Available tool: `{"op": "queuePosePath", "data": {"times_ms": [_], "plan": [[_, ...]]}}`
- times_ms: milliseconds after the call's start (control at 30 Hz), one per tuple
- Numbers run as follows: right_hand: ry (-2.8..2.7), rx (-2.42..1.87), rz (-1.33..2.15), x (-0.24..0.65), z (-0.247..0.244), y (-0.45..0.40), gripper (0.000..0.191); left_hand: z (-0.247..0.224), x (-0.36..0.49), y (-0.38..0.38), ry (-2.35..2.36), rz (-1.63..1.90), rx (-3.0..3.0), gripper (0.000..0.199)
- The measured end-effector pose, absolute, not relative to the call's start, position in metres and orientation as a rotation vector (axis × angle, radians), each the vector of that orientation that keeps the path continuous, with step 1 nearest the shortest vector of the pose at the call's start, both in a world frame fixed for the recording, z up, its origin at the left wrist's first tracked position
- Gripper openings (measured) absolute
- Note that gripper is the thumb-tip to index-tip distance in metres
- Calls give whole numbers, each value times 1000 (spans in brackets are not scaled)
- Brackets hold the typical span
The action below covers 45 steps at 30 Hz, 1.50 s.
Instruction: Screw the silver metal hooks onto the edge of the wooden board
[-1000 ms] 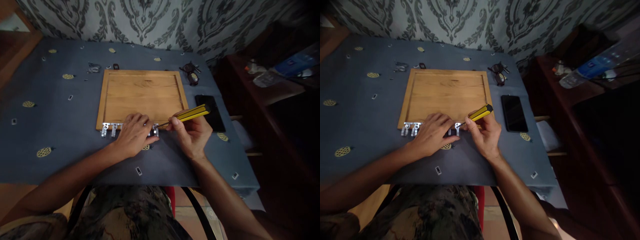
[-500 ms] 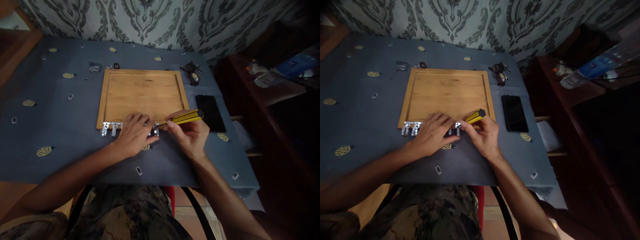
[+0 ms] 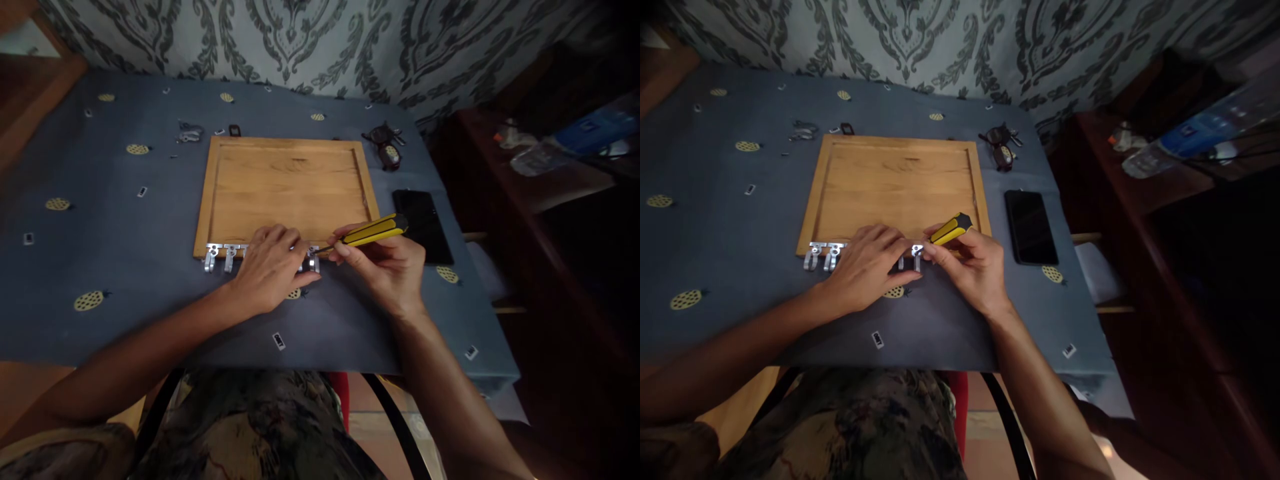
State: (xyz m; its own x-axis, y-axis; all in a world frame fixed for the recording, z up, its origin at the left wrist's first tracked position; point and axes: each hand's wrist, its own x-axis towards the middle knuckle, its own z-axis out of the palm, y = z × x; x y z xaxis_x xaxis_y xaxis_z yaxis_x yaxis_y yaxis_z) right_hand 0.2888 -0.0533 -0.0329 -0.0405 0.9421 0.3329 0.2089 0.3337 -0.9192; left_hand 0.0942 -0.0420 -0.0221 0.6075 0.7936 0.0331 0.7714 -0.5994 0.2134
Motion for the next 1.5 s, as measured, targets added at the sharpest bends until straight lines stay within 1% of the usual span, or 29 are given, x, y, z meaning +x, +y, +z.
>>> {"op": "queuePosePath", "data": {"times_ms": [333, 700, 833, 1000, 1100, 1333, 1500], "plan": [[-1557, -1127, 661, 283, -39, -54, 17, -21, 95, -43, 1302, 180, 2653, 43], [-1535, -1143, 573, 278, -46, -54, 15, -20, 95, -43, 1294, 175, 2657, 40], [-1521, -1133, 607, 279, -45, -54, 16, -19, 95, -43, 1295, 166, 2645, 39], [-1541, -1096, 769, 284, -35, -56, 29, -19, 95, -43, 1302, 169, 2639, 40], [-1522, -1085, 779, 287, -32, -57, 25, -20, 95, -43, 1300, 174, 2639, 40], [-1614, -1103, 561, 290, -41, -60, 16, -20, 94, -44, 1299, 203, 2656, 39], [-1664, -1098, 443, 287, -44, -61, 18, -20, 94, -43, 1290, 220, 2668, 38]]}}
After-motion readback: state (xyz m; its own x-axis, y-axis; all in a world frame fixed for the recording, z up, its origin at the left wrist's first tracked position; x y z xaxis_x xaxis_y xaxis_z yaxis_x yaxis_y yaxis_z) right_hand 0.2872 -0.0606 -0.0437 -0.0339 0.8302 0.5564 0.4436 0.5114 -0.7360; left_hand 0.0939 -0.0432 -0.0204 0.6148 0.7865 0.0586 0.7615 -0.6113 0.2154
